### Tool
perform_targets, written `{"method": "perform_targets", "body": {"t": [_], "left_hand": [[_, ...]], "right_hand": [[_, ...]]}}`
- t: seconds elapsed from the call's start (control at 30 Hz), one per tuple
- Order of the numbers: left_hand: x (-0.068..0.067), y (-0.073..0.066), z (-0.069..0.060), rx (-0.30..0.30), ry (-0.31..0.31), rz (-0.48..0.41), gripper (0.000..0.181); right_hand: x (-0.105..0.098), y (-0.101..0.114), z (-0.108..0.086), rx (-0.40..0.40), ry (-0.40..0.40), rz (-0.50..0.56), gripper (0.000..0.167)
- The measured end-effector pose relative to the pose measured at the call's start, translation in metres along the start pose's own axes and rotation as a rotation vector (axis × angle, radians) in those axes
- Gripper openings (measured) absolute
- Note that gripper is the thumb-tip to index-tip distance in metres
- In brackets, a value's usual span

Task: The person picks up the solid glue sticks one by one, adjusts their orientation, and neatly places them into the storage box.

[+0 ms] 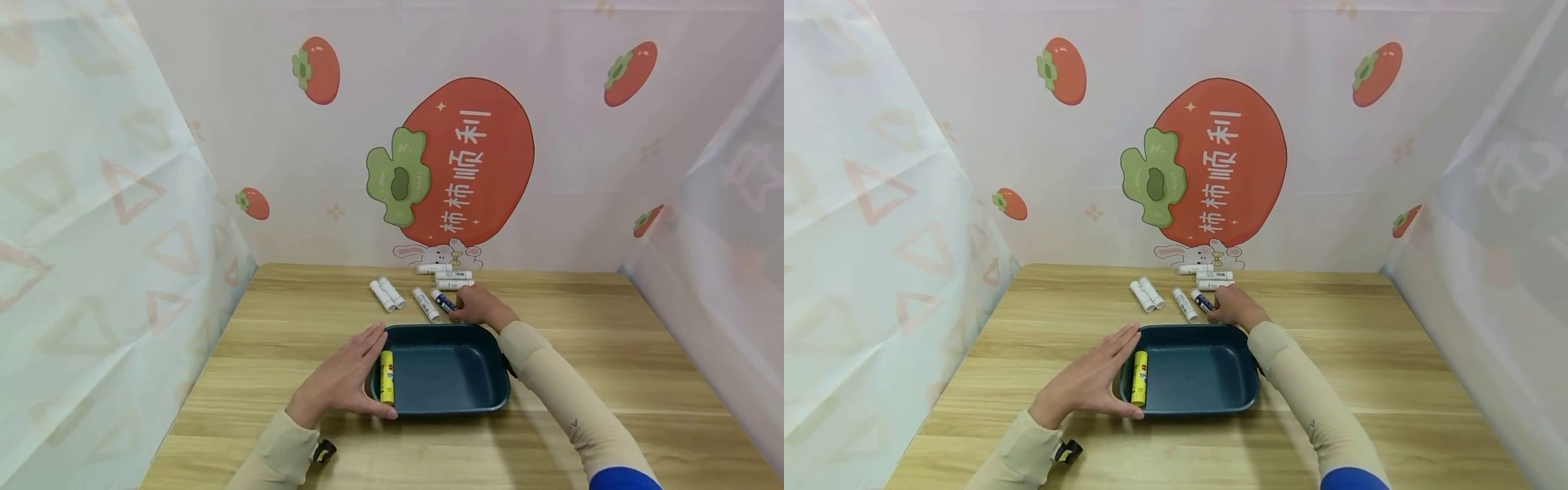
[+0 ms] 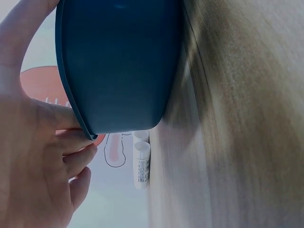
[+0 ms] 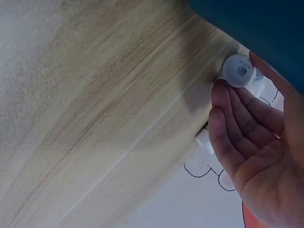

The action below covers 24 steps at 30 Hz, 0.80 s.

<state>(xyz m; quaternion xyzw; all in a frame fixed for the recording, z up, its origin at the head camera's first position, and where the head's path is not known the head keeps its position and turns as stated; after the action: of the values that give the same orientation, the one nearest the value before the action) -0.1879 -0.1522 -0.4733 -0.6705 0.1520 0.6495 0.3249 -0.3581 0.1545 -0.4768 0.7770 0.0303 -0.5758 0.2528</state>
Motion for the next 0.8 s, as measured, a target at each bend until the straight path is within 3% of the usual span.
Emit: {"method": "perform_targets", "body": {"t": [0.17,0.4,0.6,0.8], "left_hand": [[0.0,-0.001,0.0,-0.001,0.004,-0.004,0.136],[0.0,-0.001,-0.001,-0.003,0.007,-0.021,0.136],[0.0,-0.003,-0.002,-0.002,-0.002,-0.019,0.135],[0.0,-0.004,-0.002,-0.011,-0.005,-0.007,0.134]], "right_hand": [[-0.001,-0.002,-0.002,0.017,0.009,0.003,0.029],[-0.005,-0.009,-0.009,0.005,-0.002,0.023,0.044],[-0.015,-0.016,-0.018,0.043,-0.029,-0.026,0.034],[-0.031,-0.01,-0.037,0.027,-0.101,-0.041,0.028]]}}
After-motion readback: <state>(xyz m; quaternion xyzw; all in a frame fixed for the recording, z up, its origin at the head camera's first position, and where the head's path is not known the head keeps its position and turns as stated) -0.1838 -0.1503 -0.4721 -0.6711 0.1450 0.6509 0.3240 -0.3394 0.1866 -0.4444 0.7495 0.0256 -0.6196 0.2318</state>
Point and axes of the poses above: each hand's wrist, its own z-axis towards the middle knuckle, its own x-axis out of the palm, y = z × x, the point moved 2 cm from there along z, towards the middle knuckle, and after that the axes turned 2 degrees about z, right-handed, at the moved point
